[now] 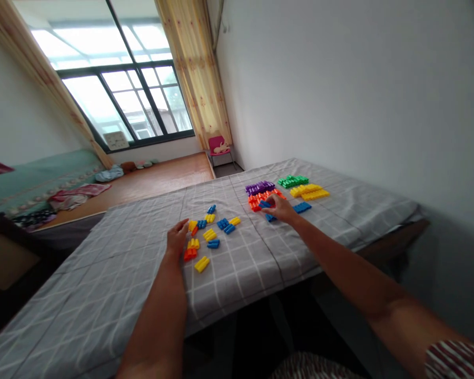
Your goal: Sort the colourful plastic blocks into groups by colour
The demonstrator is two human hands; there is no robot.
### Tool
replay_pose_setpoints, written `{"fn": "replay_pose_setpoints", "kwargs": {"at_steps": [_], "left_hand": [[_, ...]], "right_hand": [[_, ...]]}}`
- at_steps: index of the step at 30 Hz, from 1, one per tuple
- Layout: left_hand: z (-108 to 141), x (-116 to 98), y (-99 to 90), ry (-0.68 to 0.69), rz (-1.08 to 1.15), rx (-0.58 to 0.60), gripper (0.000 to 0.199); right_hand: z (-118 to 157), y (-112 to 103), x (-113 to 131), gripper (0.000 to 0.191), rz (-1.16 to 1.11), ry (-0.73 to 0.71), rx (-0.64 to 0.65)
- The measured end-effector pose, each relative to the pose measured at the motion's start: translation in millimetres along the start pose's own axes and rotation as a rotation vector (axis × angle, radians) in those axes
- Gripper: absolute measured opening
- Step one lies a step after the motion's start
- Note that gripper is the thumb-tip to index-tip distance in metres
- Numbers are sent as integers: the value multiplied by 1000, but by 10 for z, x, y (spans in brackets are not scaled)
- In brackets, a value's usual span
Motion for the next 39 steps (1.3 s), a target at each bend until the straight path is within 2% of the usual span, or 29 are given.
{"fn": "replay_pose_setpoints", "kwargs": {"at_steps": [3,6,8,12,16,20,23,27,31,34,36,39], "left_hand": [[-4,-48,-3,-62,-68,-35,40],[-23,-193,-10,-148,-145,21,37],[-40,-311,-33,-163,-175,47,35],[31,-437,-88,-59,-204,86,35],[307,-364,-142,42,-282,139,32],[576,-403,-127,191,-421,127,30],[661,-580,60,315,-459,146,33],[632,-844,510,515,-445,315,36],[491,-919,847,542,-455,459,49],[392,-893,946,521,-438,540,49],[337,-876,948,503,-456,535,45],[272,-875,907,454,-581,499,37]], "right_hand": [[51,-464,-477,39,77,140,-149],[105,-715,-773,39,191,177,-202],[143,-761,-856,39,263,135,-208],[217,-711,-896,39,378,46,-185],[265,-675,-904,42,407,29,-169],[288,-686,-883,44,376,9,-264],[297,-688,-880,44,374,2,-349],[302,-684,-890,41,386,-33,-373],[309,-696,-879,41,371,-75,-343],[304,-716,-885,40,346,-80,-334],[286,-746,-927,41,314,-46,-365],[243,-810,-1066,42,212,86,-433]]}}
Point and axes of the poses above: each hand's wrist, its own z-axis away from the middle knuckle, its own y-axis out of the palm, x = y × z, the point moved 3 cm from there along -z, towards the middle knuckle, and after that the axes turned 5 degrees about y, right-handed, at the moved point
